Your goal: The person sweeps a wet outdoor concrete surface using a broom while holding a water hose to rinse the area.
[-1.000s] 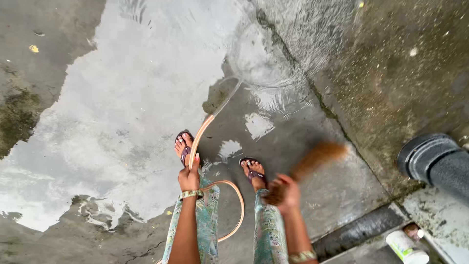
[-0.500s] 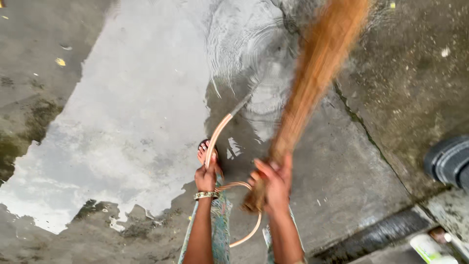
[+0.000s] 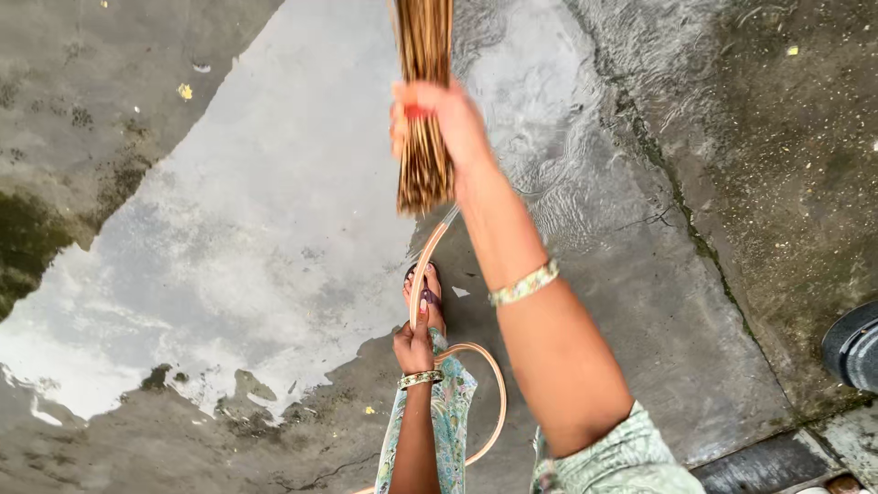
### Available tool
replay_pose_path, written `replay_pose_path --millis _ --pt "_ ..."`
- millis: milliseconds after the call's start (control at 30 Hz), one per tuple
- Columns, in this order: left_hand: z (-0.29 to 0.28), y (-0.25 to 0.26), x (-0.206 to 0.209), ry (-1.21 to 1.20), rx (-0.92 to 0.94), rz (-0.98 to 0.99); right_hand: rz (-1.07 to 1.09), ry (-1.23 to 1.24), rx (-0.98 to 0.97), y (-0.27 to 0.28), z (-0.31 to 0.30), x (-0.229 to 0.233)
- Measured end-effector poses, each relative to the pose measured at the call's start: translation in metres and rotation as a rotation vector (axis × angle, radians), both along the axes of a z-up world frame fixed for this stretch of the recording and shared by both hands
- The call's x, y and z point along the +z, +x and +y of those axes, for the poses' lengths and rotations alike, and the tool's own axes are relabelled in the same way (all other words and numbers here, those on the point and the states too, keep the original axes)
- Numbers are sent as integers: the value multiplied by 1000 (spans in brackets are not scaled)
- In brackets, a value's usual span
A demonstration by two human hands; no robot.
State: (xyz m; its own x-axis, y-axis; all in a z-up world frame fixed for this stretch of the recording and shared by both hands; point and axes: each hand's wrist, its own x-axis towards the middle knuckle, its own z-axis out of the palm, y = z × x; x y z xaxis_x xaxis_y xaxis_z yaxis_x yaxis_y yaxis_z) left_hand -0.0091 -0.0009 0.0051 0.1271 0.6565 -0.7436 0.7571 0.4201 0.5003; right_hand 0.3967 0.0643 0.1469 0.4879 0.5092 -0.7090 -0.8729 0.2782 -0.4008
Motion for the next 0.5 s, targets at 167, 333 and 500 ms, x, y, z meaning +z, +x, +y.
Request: replay_pose_path --millis 167,333,500 --pt "9 -11 21 -131 371 -131 -472 -341 -20 -76 6 -28" --pt "33 -26 51 -174 794 75 -827 -817 985 -211 -79 -107" --pt "39 -65 64 -26 1101 -80 -1444 -323 1593 -312 -90 -221"
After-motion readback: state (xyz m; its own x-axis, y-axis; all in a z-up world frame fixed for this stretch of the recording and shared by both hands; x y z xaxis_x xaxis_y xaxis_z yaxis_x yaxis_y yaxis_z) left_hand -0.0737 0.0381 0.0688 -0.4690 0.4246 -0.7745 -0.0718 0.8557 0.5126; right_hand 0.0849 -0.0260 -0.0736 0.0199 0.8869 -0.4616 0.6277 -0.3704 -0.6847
